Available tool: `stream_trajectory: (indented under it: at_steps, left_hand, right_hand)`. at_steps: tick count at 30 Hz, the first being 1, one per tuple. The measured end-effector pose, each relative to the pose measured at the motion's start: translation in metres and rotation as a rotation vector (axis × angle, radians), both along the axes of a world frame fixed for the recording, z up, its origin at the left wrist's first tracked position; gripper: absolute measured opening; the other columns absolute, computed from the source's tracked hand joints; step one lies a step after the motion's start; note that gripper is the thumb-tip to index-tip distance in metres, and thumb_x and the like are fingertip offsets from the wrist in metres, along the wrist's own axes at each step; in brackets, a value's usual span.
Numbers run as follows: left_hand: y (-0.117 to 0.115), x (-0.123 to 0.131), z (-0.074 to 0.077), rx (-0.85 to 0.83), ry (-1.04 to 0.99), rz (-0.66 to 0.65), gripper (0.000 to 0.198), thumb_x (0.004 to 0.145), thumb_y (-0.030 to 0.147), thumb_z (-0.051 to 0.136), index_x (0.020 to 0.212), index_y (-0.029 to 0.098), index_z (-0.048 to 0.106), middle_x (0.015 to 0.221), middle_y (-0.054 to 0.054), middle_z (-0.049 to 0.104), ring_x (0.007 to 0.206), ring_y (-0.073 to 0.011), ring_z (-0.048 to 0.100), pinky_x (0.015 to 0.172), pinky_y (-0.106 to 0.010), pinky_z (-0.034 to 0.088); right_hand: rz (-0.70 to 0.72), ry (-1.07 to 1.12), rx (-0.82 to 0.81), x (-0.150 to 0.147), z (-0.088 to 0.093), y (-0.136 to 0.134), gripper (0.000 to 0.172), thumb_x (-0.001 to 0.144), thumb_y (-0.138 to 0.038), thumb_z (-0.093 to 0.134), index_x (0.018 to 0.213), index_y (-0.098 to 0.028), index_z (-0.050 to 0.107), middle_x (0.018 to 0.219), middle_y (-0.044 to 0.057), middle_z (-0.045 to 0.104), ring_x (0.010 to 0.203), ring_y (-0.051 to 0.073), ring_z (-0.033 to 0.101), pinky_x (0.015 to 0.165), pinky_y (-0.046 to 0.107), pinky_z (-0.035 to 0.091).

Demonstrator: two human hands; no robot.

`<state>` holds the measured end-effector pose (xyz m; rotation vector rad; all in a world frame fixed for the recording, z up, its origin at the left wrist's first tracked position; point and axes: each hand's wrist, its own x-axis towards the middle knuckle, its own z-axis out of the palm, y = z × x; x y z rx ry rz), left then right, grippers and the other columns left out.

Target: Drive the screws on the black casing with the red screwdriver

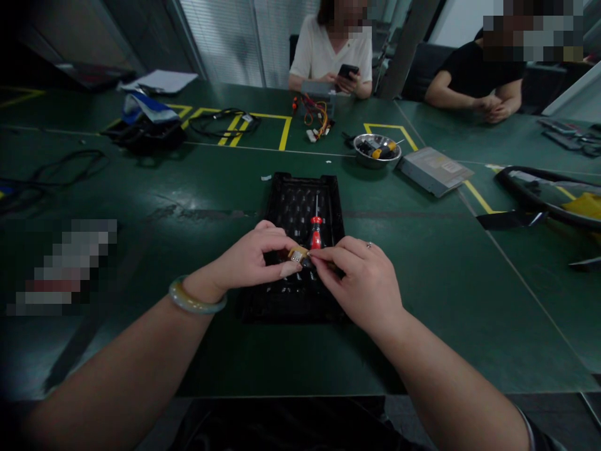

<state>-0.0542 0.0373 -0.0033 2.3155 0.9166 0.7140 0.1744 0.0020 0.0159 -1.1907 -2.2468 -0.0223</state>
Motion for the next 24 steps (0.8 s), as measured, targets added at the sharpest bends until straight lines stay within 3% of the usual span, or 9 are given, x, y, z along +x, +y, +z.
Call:
stream_trajectory:
  at_steps: [8,14,24]
  left_hand:
    - [-0.0003,-0.0013,-0.0010,-0.023,-0.042,0.047,0.020,0.093,0.036,0.055,0.098,0.022,0.068,0.089,0.001,0.070,0.083,-0.0160,0.060,0.092,-0.034,0.038]
    - [0.0030,-0.0044,-0.0012,-0.152,-0.159,0.071,0.026,0.095,0.037,0.051,0.099,0.018,0.067,0.091,-0.002,0.069,0.086,-0.0170,0.060,0.085,-0.031,0.043]
    - [0.0024,-0.0035,-0.0004,-0.185,-0.198,0.008,0.034,0.097,0.045,0.051,0.090,0.019,0.072,0.082,-0.001,0.069,0.080,-0.0141,0.061,0.084,-0.029,0.044]
  right_hand:
    - [0.038,0.100,-0.058,-0.0013,-0.0023,-0.0022,0.012,0.090,-0.028,0.065,0.096,-0.024,0.074,0.086,0.001,0.075,0.076,0.014,0.067,0.073,0.030,0.046]
    - [0.109,0.100,-0.060,-0.0016,0.0002,-0.0009,0.016,0.091,-0.023,0.063,0.104,-0.024,0.073,0.090,0.001,0.074,0.080,0.015,0.067,0.076,0.031,0.046]
    - [0.209,0.025,0.079,0.0031,-0.0045,0.0023,0.025,0.087,-0.022,0.070,0.111,-0.026,0.069,0.099,0.004,0.073,0.087,0.017,0.066,0.079,0.034,0.045]
